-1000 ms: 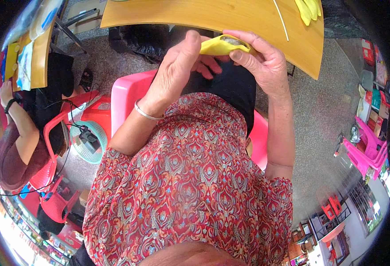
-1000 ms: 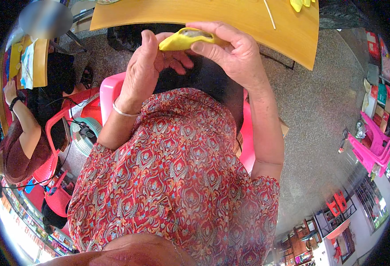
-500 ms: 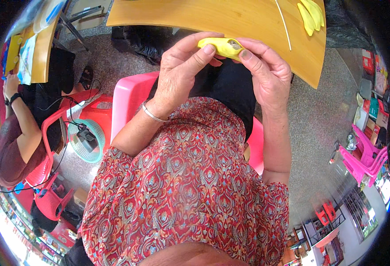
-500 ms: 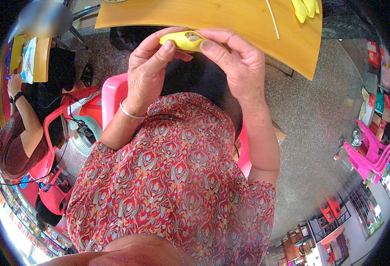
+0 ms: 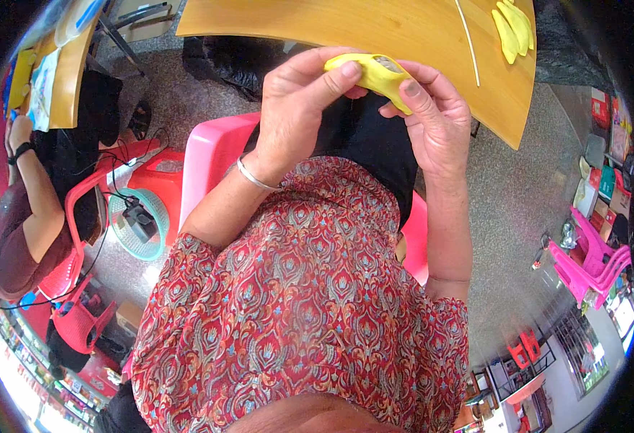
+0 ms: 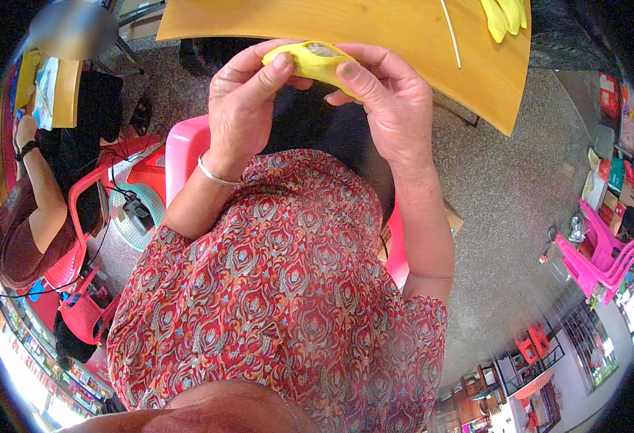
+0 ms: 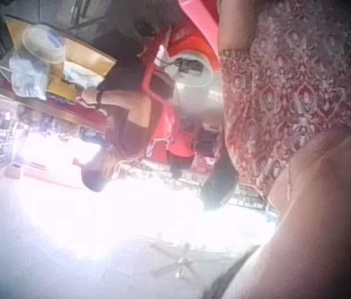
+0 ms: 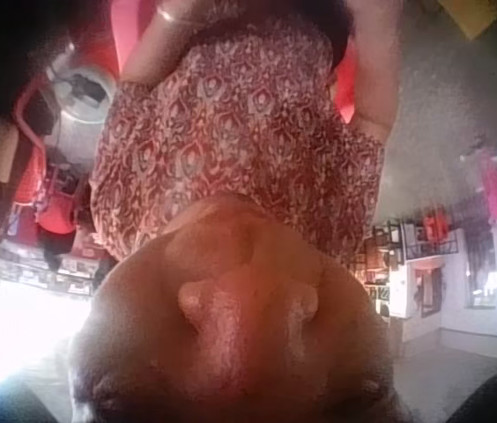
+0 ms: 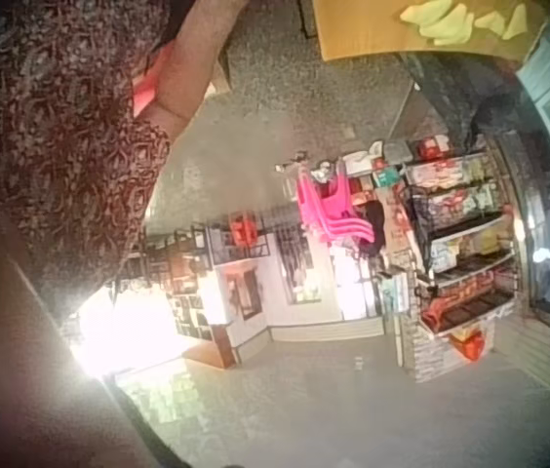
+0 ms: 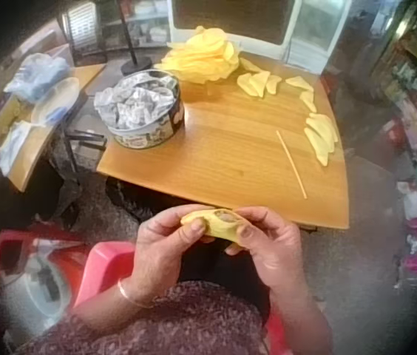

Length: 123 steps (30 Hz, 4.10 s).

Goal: The recorder is assembling small yellow fabric items, possibly for shoes or toys, by folding the fabric and inserting stuffing.

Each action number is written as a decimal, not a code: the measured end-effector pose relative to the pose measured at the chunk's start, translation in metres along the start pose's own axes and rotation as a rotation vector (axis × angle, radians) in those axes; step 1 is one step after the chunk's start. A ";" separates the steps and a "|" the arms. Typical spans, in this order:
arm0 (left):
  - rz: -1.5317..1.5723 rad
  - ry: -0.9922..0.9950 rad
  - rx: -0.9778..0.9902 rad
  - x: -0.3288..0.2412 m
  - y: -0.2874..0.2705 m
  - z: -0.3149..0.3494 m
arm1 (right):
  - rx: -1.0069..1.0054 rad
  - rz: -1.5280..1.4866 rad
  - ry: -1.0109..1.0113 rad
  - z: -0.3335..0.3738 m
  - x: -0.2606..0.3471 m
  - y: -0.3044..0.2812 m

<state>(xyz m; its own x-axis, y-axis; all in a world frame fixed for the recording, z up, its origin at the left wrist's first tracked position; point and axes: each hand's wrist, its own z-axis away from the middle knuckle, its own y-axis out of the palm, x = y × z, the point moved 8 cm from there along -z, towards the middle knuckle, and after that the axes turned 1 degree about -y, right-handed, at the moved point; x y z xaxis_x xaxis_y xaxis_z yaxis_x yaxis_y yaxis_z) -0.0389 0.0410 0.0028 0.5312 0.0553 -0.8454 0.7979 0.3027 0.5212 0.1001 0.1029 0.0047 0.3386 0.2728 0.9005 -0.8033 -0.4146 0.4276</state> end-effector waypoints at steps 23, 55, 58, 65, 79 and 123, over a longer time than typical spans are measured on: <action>0.500 -0.074 0.180 0.015 0.020 -0.007 | -0.065 0.018 -0.137 0.005 0.008 0.013; 0.445 -0.056 0.194 0.001 0.033 -0.001 | 0.165 0.983 -0.524 0.035 0.037 0.041; 0.411 0.006 0.182 -0.001 0.035 0.001 | 0.179 0.954 -0.492 0.033 0.032 0.038; 0.362 -0.111 0.212 0.008 0.038 0.005 | 0.237 0.852 -0.544 0.027 0.037 0.043; 0.586 -0.059 0.263 -0.003 0.053 0.014 | -0.069 0.371 -0.384 0.034 0.032 0.031; -0.271 -0.061 0.209 -0.038 0.021 -0.023 | 0.006 0.360 -0.091 -0.006 0.047 0.002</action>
<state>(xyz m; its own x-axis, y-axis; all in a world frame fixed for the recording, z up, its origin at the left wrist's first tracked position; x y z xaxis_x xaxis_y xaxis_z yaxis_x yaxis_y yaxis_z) -0.0492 0.0670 0.0434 0.3033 -0.0587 -0.9511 0.9500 0.0964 0.2970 0.1110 0.1202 0.0471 0.0775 0.0299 0.9965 -0.8761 -0.4751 0.0824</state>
